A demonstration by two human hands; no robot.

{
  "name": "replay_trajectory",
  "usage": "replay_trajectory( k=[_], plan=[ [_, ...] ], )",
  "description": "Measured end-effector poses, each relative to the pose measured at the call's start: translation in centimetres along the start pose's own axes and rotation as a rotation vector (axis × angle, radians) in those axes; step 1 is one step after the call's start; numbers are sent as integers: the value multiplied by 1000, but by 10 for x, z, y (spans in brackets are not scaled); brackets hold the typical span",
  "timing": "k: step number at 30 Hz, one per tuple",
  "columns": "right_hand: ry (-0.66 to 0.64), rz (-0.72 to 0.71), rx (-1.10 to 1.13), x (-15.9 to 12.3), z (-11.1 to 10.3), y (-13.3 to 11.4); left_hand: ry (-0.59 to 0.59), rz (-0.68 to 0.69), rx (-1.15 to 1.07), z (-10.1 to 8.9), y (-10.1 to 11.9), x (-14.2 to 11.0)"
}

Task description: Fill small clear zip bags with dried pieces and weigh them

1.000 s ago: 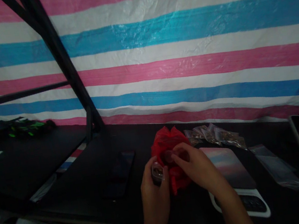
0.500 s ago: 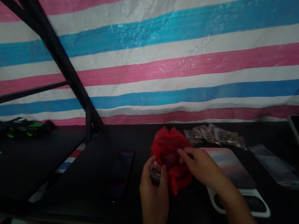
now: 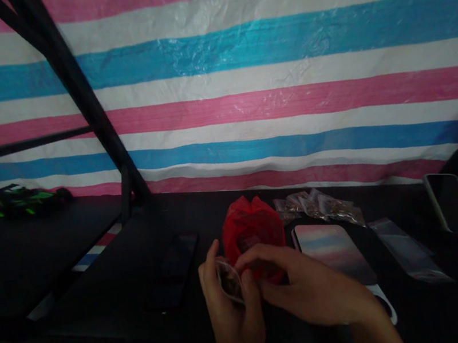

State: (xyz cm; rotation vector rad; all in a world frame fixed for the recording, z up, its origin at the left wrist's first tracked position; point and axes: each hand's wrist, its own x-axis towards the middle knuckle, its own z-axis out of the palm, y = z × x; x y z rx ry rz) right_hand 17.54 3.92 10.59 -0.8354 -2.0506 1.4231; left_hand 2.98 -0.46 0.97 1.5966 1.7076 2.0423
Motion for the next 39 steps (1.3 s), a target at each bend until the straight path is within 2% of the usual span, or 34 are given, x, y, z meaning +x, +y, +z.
replay_trajectory(
  k=[2, 5, 9, 11, 15, 19, 22, 25, 27, 31, 36, 39],
  plan=[
    [-25, 24, -26, -7, 2, -7, -26, -28, 34, 0, -4, 0],
    [46, 54, -29, -13, 1, -5, -81, -79, 36, 0, -5, -4],
    [168, 74, 35, -9, -3, 9, -147, -142, -103, 10, 9, -13],
    [258, 55, 75, -5, -6, 16, -147, -188, -162, 16, 17, -17],
    [432, -2, 134, -2, -15, 24, -70, -335, -211, 27, 22, -15],
    [453, 17, 98, -8, -23, 24, -109, -407, -218, 37, 19, -9],
    [456, 16, 11, -17, -31, 24, -216, -346, -249, 41, 20, -11],
    [577, 7, -44, -31, -49, 29, -254, -232, -228, 43, 22, -17],
    [675, 50, -52, -43, -66, 38, -236, -117, -158, 44, 23, -21],
    [782, 201, -174, -65, -94, 67, -163, 128, -2, 44, 26, -23],
    [890, 335, -384, -75, -106, 96, -104, 326, 96, 41, 28, -22],
    [975, 356, -421, -77, -111, 102, -55, 369, 106, 40, 28, -25]
  ],
)
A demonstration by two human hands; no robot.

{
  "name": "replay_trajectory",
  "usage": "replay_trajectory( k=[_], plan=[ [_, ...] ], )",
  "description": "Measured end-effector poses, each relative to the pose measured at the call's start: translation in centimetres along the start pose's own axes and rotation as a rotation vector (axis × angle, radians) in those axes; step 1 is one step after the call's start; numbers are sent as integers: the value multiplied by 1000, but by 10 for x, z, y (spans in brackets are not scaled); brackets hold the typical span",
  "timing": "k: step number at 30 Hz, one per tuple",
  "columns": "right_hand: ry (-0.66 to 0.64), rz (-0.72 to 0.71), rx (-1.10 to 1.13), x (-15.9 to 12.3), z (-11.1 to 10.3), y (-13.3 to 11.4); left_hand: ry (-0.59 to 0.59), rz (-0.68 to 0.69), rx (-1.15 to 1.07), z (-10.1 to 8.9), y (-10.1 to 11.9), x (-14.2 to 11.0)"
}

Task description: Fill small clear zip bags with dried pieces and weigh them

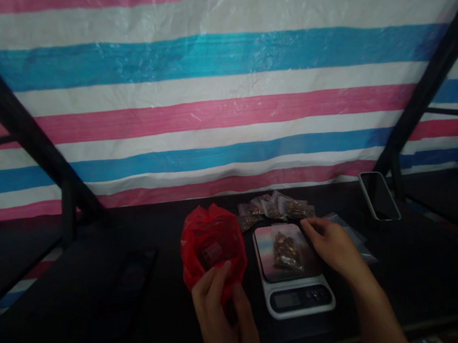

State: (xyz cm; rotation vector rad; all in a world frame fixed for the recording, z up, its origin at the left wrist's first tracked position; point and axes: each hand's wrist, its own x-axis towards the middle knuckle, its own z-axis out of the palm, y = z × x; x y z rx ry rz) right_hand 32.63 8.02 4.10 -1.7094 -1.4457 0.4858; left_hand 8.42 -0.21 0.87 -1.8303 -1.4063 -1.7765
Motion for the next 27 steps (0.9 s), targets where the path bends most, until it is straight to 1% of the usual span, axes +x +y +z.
replay_trajectory(
  k=[4, 9, 13, 17, 23, 27],
  plan=[
    [72, 31, -2, 5, -4, 8, 26, 26, -27, -1, 1, -9],
    [59, 28, 25, 7, -2, 14, -16, 71, -42, -8, 0, -18],
    [29, -1, 57, 8, 2, 15, -28, 13, -50, -15, -4, -27],
    [20, -9, 68, 8, 3, 15, -1, -66, -81, -17, -10, -34],
    [11, 14, 47, 5, 2, 11, 8, -80, -87, -16, -12, -33],
    [-15, 17, 50, 3, 4, 7, 33, -116, -100, -14, -10, -32]
  ],
)
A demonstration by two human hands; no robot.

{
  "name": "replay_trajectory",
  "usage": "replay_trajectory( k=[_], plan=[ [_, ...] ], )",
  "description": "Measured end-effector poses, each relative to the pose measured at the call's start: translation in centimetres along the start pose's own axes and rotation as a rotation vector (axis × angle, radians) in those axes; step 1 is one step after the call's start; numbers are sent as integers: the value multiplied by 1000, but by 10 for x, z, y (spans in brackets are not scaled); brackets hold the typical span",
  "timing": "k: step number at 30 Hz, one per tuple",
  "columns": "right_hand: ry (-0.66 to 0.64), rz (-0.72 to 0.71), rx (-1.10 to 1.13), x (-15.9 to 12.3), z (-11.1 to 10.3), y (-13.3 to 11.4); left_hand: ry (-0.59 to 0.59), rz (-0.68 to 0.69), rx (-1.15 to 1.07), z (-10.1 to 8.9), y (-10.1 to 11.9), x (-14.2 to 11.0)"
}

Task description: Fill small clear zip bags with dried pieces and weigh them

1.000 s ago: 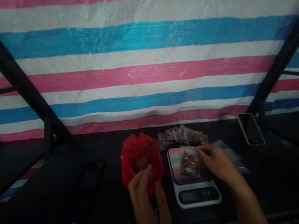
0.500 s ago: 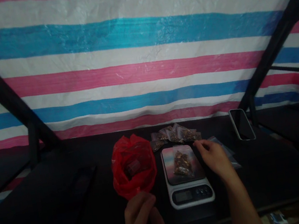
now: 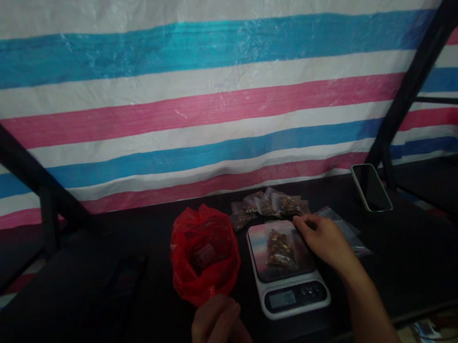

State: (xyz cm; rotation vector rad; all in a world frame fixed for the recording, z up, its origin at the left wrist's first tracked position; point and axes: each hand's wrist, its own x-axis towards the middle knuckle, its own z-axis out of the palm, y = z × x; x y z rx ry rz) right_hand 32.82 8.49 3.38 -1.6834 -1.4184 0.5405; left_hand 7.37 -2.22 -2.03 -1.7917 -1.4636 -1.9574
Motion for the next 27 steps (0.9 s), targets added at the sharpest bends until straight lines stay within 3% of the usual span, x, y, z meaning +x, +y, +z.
replay_trajectory(
  k=[8, 14, 16, 18, 21, 24, 27],
  plan=[
    [-49, 16, 36, -1, 2, -3, -13, -21, -10, -3, -1, 3],
    [-96, -12, 136, -5, 11, -16, -57, 154, 6, 2, 1, 9],
    [-147, -40, 234, -10, 9, -27, -74, 141, 7, 7, 2, 9],
    [-241, -84, 369, -15, 5, -40, -118, 39, -8, 14, 5, 11],
    [-390, -160, 495, -26, 2, -60, -195, -231, -99, 24, 12, 15],
    [-491, -229, 487, -36, 8, -77, -240, -463, -253, 30, 18, 24],
    [-527, -240, 460, -44, 17, -92, -216, -604, -360, 31, 22, 33]
  ],
)
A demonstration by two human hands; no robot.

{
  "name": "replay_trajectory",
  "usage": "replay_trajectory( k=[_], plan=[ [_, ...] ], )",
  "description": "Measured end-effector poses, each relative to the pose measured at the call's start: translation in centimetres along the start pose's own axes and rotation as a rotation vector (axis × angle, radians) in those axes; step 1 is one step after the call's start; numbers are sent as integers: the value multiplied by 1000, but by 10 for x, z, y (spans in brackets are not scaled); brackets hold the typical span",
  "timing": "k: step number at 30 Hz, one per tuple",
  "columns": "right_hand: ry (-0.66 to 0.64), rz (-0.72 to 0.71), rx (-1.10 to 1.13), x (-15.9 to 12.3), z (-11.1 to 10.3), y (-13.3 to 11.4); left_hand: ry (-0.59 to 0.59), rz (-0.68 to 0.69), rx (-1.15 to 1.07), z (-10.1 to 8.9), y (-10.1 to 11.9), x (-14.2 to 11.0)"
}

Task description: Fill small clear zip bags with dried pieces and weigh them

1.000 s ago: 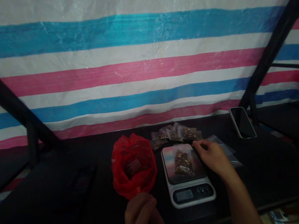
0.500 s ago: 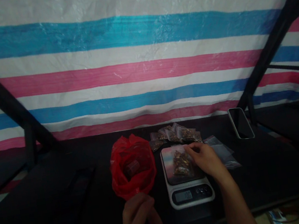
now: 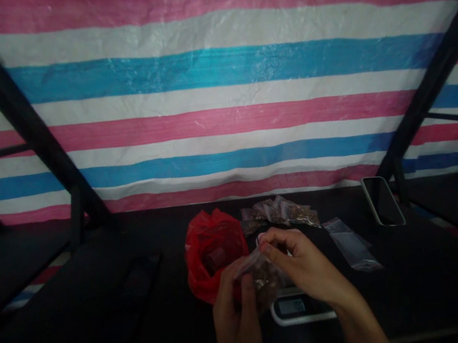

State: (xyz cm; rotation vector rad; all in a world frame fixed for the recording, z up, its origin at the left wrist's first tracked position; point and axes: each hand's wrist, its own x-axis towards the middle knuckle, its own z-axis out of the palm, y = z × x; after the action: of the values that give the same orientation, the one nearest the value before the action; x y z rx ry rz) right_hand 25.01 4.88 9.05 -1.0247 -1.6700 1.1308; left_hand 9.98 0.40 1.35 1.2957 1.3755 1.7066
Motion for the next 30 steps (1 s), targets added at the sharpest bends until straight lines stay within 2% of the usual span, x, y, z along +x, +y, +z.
replay_trajectory(
  k=[5, 11, 14, 20, 25, 30],
  plan=[
    [-27, 23, -21, 5, 17, -5, 145, -123, -55, -1, 2, 8],
    [29, -39, -107, 6, 25, -6, 116, -132, -83, -3, -3, 10],
    [1, -41, -110, 5, 27, -9, 116, -131, -75, -5, -3, 10],
    [-35, -40, -116, 6, 30, -6, 52, -89, -83, -10, 1, 12],
    [2, -107, -144, 6, 33, -3, 144, -44, -45, -12, 0, 14],
    [-5, -93, -106, 4, 34, -5, 148, 52, 7, -13, 1, 16]
  ],
)
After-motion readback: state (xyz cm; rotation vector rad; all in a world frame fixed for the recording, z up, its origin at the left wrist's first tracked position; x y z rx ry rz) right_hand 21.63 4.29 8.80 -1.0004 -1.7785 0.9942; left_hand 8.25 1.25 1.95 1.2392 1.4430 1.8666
